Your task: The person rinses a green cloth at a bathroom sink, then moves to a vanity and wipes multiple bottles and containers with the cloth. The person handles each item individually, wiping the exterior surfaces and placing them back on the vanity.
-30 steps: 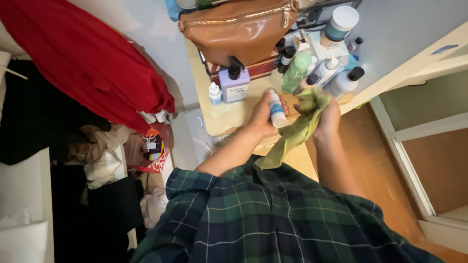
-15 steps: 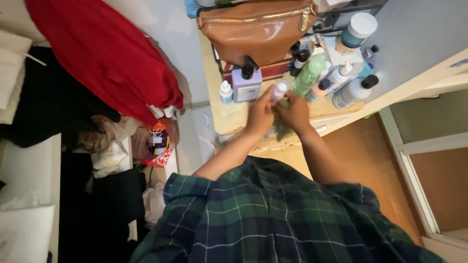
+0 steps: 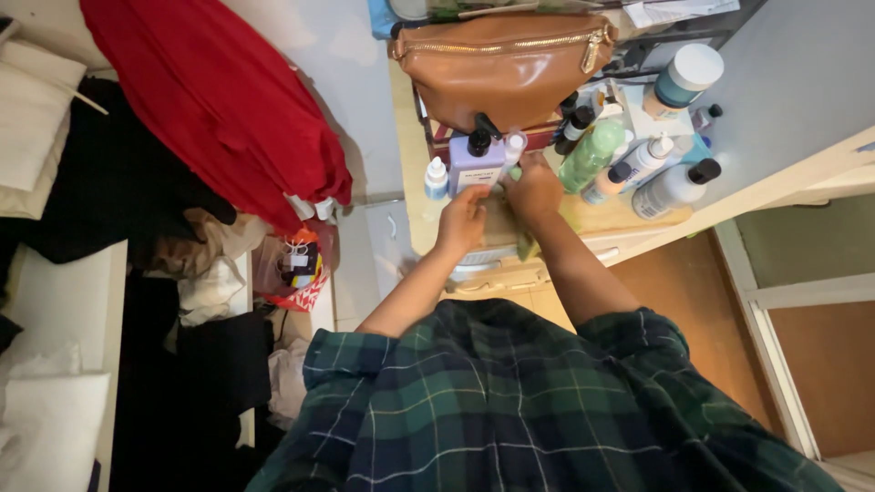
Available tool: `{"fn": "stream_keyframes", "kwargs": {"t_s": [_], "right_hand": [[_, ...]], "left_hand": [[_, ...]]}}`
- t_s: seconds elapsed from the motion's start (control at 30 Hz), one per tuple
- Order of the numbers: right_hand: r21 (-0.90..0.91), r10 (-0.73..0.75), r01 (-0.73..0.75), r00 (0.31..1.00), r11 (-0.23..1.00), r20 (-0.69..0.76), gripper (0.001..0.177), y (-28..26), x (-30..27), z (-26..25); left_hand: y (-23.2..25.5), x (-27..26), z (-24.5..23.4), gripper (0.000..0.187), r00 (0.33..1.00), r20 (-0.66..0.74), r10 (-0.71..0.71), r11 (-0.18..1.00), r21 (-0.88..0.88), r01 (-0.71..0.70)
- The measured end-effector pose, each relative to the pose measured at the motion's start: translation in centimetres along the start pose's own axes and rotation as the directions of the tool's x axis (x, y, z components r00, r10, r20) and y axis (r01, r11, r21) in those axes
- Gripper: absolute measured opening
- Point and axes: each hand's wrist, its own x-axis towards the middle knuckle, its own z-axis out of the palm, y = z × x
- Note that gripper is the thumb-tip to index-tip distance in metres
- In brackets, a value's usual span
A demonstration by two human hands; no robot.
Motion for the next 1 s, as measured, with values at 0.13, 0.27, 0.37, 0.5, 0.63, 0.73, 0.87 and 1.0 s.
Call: {"fn": "stream_keyframes", "kwargs": {"t_s": [0.13, 0.27, 0.37, 0.5, 0.63, 0.73, 0.87, 1.0], "right_hand": [[0.147, 0.024, -0.027, 0.999, 0.989, 0.022, 0.055, -0.1, -2.4, -3.3], [0.25, 0.039, -0.035, 0.999, 0.968, -0.01, 0.053, 3.2, -3.8, -4.1], [0.23, 0.074, -0.077, 0.997, 0.97, 0.021, 0.05, 4.5, -3.7, -4.0], [0.254, 0.053, -0.044, 0.998, 0.966, -0.032, 0.042, 4.2, -3.7, -5.2], [0.374, 0.125, -0.045, 0.973, 0.926, -0.192, 0.025, 6.2, -4.3, -5.9], [0.461, 0.183, -0.031, 0.94, 0.887, -0.287, 0.029, 6.9, -5.6, -8.0], [0.623, 0.315, -0.138, 0.931, 0.77, -0.183, 0.037, 8.2, -6.1, -10.5], [0.791, 0.408, -0.248, 0.913, 0.56, -0.002, 0.031, 8.8, -7.7, -11.3]], "left_hand": [[0.4, -0.4, 0.4, 0.039, 0.998, -0.006, 0.06, 0.948, 0.315, -0.055], [-0.9, -0.1, 2.7, 0.037, 0.999, 0.046, 0.022, 0.958, 0.283, -0.034], [1.2, 0.1, 5.1, 0.038, 0.997, 0.054, 0.049, 0.959, 0.277, -0.062], [3.3, 0.8, 7.4, 0.038, 0.986, 0.099, 0.137, 0.925, 0.344, -0.163], [4.5, 1.6, 9.0, 0.037, 0.973, 0.115, 0.201, 0.943, 0.245, -0.224], [4.9, 3.1, 10.1, 0.043, 0.943, 0.106, 0.316, 0.898, 0.288, -0.334], [6.4, 5.4, 12.3, 0.064, 0.936, 0.146, 0.321, 0.912, 0.219, -0.347], [7.5, 7.5, 14.3, 0.086, 0.951, 0.209, 0.226, 0.904, 0.319, -0.285]]}}
